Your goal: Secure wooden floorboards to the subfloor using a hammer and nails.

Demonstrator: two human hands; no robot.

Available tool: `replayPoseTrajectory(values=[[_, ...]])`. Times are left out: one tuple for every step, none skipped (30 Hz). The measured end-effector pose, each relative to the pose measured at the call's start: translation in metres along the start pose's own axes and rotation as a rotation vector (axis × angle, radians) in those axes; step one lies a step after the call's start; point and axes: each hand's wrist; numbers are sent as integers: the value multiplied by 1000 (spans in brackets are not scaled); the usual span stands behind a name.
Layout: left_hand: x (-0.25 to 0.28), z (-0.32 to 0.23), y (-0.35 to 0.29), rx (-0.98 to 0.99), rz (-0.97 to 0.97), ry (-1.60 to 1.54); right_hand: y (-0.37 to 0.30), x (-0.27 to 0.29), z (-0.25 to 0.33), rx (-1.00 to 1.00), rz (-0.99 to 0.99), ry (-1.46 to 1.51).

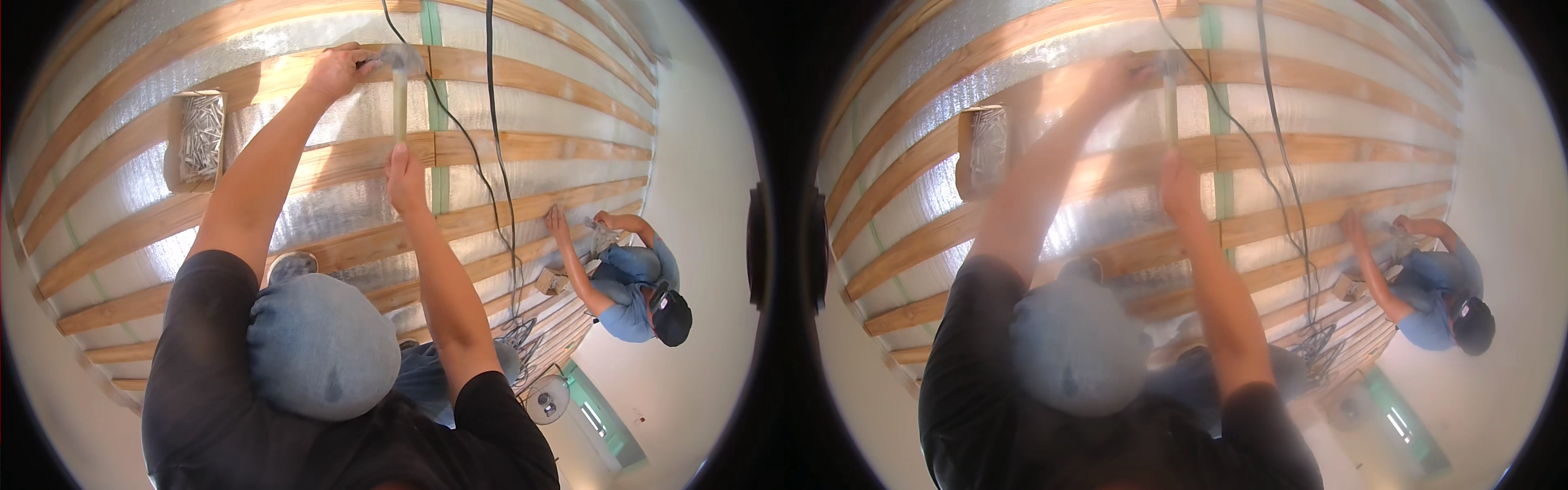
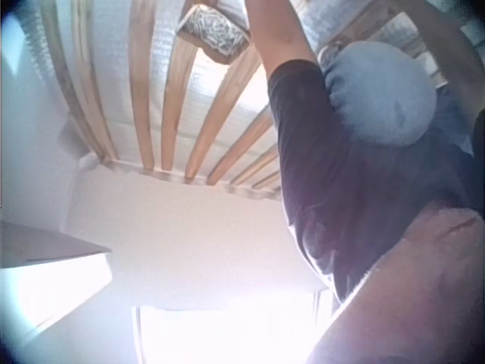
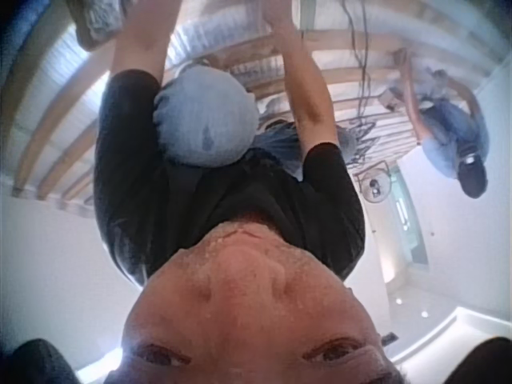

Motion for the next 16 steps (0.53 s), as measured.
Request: replayPoseTrajectory(values=[[5, 12, -7, -8, -19, 20, 1, -4, 25, -79, 52, 115], [8, 18, -12, -22, -37, 33, 1, -2, 52, -159, 96, 223], [9, 11, -16, -17, -29, 26, -10, 8, 77, -170, 96, 219], [16, 1, -17, 53, -39, -173, -25, 19, 105, -66, 91, 361], [25, -2, -13, 118, -60, -365, -32, 24, 129, 53, 90, 507], [32, 5, -13, 125, -70, -347, -38, 22, 149, 58, 107, 519], [36, 11, -16, 174, -132, -403, -46, 18, 166, 278, 40, 601], [36, 14, -16, 215, -190, -468, -48, 15, 173, 500, -40, 673], [37, 16, -16, 256, -251, -530, -44, 8, 172, 564, -88, 679], [36, 13, -12, 251, -248, -533, -33, 2, 134, 567, -93, 677], [28, 0, -4, 235, -227, -549, -19, -1, 66, 304, -40, 511], [21, -6, -1, 228, -208, -555, -13, -2, 28, 36, 18, 356], [22, 1, -3, 231, -210, -544, -9, -3, 38, 35, 25, 364], [24, 14, -8, 229, -186, -525, -2, -4, 61, -132, 67, 338], [22, 20, -10, 221, -157, -518, 4, 0, 80, -296, 98, 301], [18, 19, -9, 193, -206, -438, 2, 5, 85, -236, 54, 293]])
Point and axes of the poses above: each hand's wrist, its own y-axis towards the middle knuckle, its own x-axis out of the back of the hand, z = x × y, and after that the axes turned 2 degrees about y, right-handed
